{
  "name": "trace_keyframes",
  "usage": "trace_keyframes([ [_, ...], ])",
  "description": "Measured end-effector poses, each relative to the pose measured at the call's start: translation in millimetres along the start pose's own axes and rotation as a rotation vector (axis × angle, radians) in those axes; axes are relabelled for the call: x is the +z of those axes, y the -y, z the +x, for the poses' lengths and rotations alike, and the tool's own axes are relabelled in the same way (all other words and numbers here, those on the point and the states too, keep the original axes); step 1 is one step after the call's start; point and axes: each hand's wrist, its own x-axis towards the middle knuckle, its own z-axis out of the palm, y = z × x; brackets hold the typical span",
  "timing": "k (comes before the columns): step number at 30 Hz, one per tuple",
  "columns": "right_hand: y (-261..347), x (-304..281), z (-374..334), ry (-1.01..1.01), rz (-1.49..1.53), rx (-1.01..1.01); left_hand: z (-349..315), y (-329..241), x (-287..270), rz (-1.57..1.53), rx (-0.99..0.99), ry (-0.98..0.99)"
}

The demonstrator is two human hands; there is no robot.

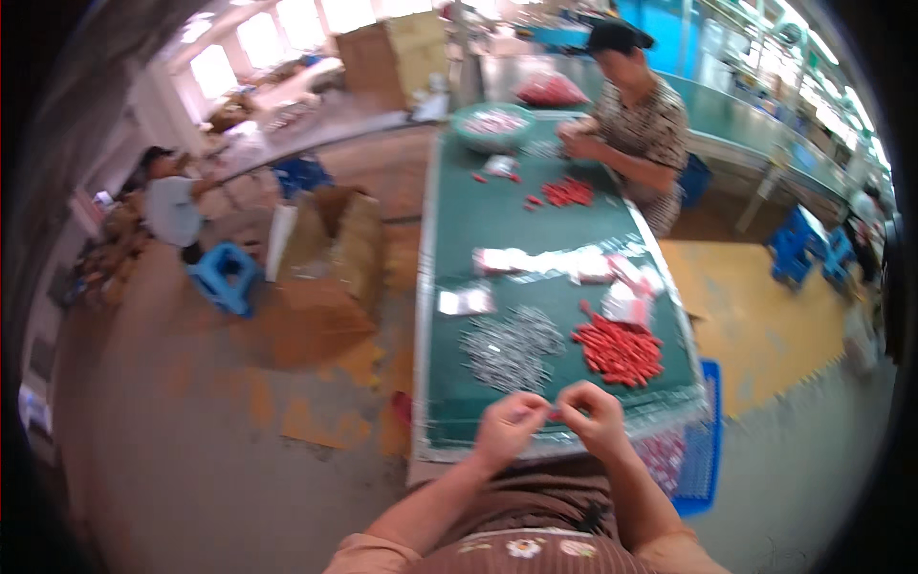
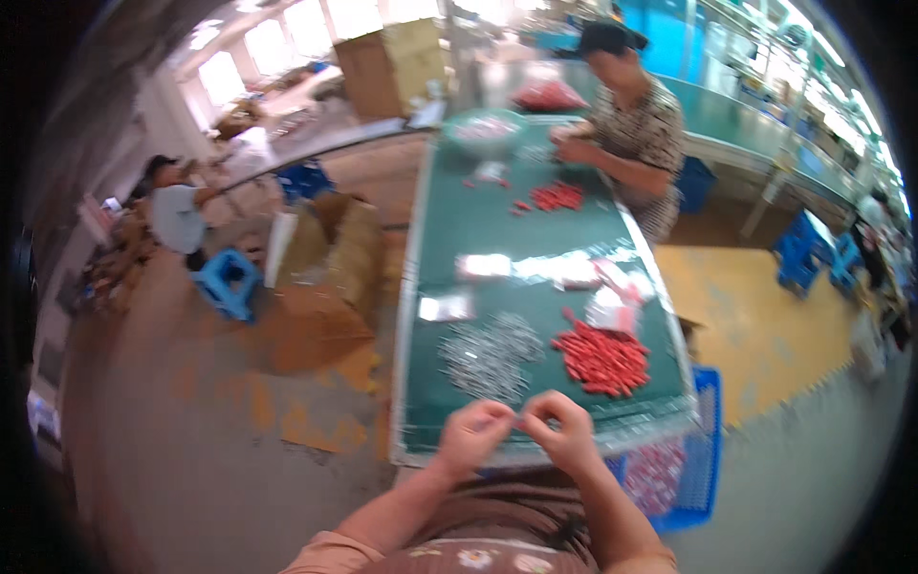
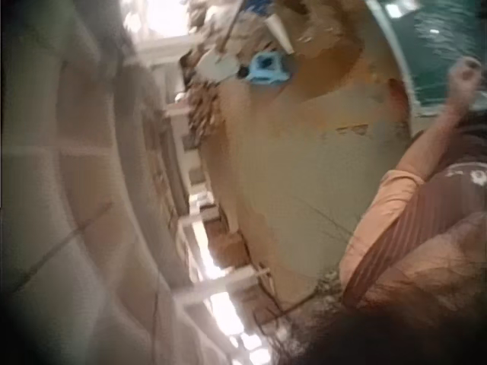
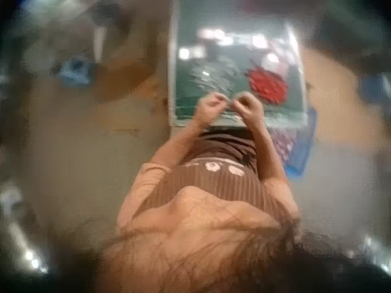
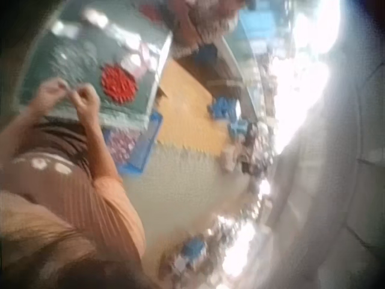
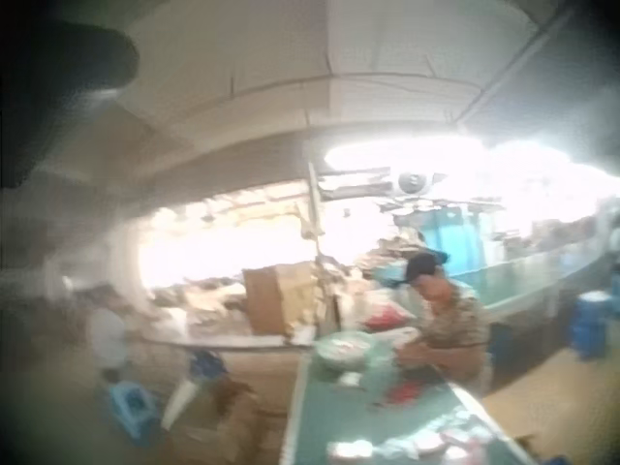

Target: The person places small metal pins and red plastic caps into plastic bags by hand.

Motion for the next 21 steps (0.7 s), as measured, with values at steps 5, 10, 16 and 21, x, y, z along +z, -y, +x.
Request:
trace_keyframes([
  [5, -3.8, -5.2, -9.7, -0.016, 0.095, 0.075, -2.4, 5.4, 7.5, -0.150, -0.025, 0.103],
  [10, -8.2, -2.3, -5.4, 0.007, 0.023, -0.057, -2.0, 2.9, 1.5, -0.186, -0.134, 0.159],
  [16, -17.8, -3.4, -6.5, -0.006, 0.095, 0.038, 1.9, 15.7, 1.8, -0.196, -0.105, 0.195],
  [21, -14.6, -9.9, -8.1, 0.020, 0.148, 0.147, 3.9, 18.3, 3.1, -0.043, -0.047, 0.149],
])
